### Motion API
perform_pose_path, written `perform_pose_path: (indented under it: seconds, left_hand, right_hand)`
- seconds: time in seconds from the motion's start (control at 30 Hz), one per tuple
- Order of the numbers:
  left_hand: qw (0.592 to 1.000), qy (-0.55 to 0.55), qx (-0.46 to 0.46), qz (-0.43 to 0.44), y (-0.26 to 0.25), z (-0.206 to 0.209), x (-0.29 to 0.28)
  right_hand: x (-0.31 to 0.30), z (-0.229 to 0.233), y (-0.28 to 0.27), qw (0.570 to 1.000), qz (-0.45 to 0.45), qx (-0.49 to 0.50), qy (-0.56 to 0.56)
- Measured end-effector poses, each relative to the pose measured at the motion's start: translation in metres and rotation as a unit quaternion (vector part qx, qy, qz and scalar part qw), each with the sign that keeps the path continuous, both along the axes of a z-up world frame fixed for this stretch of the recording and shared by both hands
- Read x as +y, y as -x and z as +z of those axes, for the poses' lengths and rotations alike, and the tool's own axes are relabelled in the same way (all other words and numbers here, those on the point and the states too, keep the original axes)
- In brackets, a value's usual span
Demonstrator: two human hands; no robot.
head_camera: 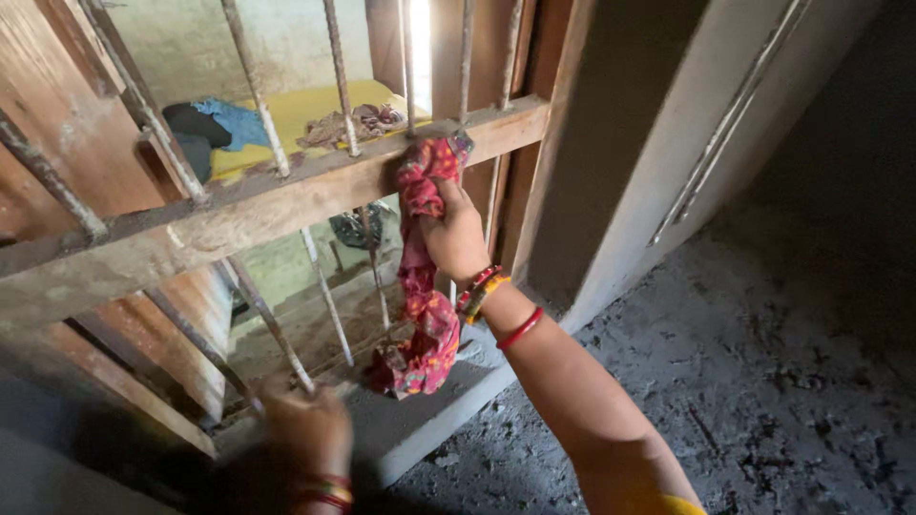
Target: The person cleans a metal window frame using a cloth and a trowel. They wipe the frame and bars with a patterned cloth, then scrape the surface with a trowel, repeating the process across different sections of the frame.
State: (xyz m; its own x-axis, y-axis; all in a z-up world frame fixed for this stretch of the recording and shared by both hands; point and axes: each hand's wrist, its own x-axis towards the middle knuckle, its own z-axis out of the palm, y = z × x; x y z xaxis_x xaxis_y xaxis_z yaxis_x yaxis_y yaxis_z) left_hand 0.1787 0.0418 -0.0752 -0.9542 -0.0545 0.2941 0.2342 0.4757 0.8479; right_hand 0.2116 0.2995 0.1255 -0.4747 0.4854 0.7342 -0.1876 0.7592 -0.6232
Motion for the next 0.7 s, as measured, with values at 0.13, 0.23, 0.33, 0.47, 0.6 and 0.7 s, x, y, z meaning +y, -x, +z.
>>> perform_pose_path:
  seconds: [0.13, 0.23, 0.33, 0.47, 0.6, 0.7]
  left_hand:
    - [0.946, 0.139, 0.098, -0.276, -0.036, -0.049, 0.059]
    - [0.937, 0.216, 0.049, -0.269, -0.005, -0.084, 0.096]
    - [0.911, 0.32, 0.045, -0.257, 0.035, -0.099, 0.12]
    - [0.925, -0.181, -0.188, -0.275, 0.047, -0.061, 0.138]
    - [0.885, -0.122, 0.105, -0.437, 0.002, 0.021, 0.152]
    - [0.828, -0.116, 0.038, -0.547, -0.019, 0.095, 0.132]
  right_hand:
    - [-0.019, 0.013, -0.012, 0.978, 0.162, 0.046, 0.125]
    - [-0.021, 0.013, -0.027, 0.976, 0.19, 0.076, 0.081]
    - [-0.008, 0.007, -0.05, 0.996, 0.025, -0.074, 0.041]
    - [0.002, -0.044, -0.074, 0.86, 0.161, -0.483, -0.032]
    - [-0.003, -0.109, -0.063, 0.946, 0.218, -0.148, 0.189]
    - [0.016, -0.108, -0.052, 0.905, 0.241, 0.037, 0.348]
